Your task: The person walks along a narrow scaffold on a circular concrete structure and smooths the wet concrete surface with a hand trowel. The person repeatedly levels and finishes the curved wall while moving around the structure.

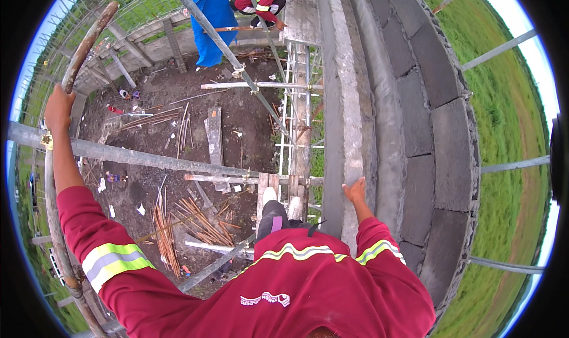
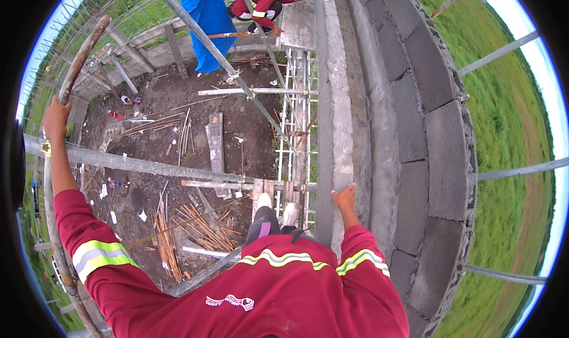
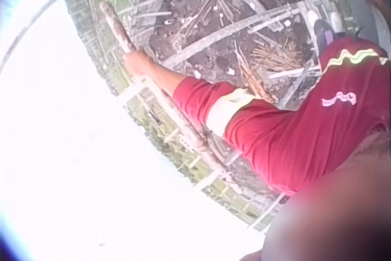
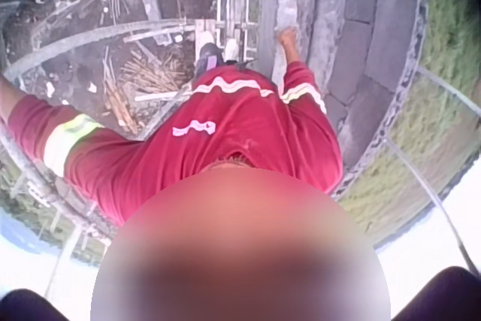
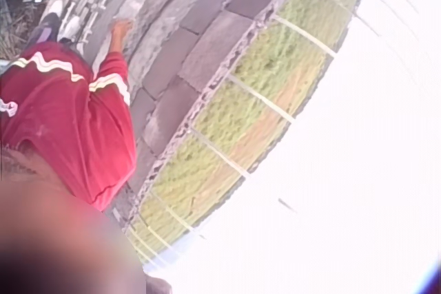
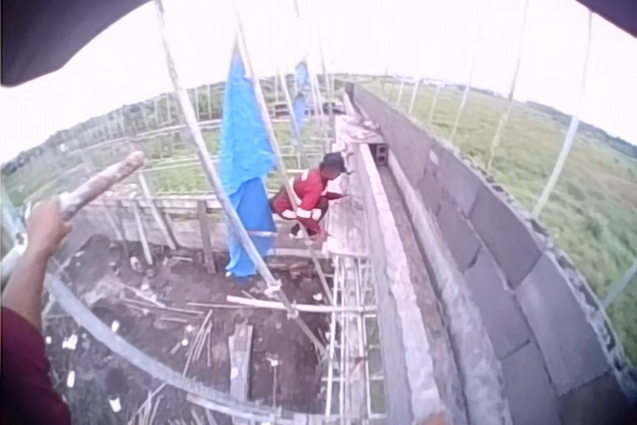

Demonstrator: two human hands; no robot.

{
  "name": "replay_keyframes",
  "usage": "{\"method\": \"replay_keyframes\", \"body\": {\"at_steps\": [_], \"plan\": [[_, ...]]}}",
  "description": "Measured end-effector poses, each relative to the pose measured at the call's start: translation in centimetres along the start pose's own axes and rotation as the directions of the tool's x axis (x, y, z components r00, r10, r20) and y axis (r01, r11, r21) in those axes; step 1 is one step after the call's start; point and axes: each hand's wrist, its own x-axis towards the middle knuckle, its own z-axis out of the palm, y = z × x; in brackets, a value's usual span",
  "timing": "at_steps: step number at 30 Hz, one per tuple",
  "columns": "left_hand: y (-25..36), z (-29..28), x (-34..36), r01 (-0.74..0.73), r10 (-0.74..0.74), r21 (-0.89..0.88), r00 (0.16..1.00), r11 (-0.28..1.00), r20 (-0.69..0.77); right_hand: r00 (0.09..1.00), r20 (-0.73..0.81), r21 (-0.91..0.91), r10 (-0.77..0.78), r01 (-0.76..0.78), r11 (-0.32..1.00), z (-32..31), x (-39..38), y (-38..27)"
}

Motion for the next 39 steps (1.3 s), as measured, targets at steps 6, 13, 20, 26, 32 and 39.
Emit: {"method": "replay_keyframes", "body": {"at_steps": [6, 13, 20, 26, 32, 39], "plan": [[0.4, -0.3, -0.4, 0.016, -0.016, 0.002, 1.000, 1.000, -0.022, 1.000, 0.000, -0.002, 0.013, -0.013, 1.000, 0.1, 0.2, 0.2], [0.4, -0.2, -0.3, 0.026, -0.026, 0.003, 1.000, 1.000, 0.010, 1.000, -0.012, -0.002, 0.005, -0.005, 1.000, 0.4, 0.5, 0.4], [0.3, -0.1, -0.4, 0.011, -0.011, -0.006, 1.000, 1.000, -0.004, 1.000, -0.005, -0.040, 0.018, -0.018, 0.999, 0.6, 0.8, 0.6], [0.2, 0.2, -0.3, 0.010, -0.010, -0.008, 1.000, 1.000, -0.009, 0.999, 0.024, -0.003, 0.023, -0.023, 1.000, -0.2, 0.1, 0.1], [0.2, 0.3, -0.5, 0.006, -0.007, -0.013, 0.999, 1.000, -0.031, 1.000, 0.029, -0.029, 0.012, -0.011, 1.000, -0.5, -0.2, -0.2], [-0.1, 0.7, 0.0, 0.022, -0.022, -0.015, 1.000, 1.000, -0.002, 0.998, 0.046, 0.002, 0.036, -0.036, 0.999, -0.9, -0.5, -0.5]]}}
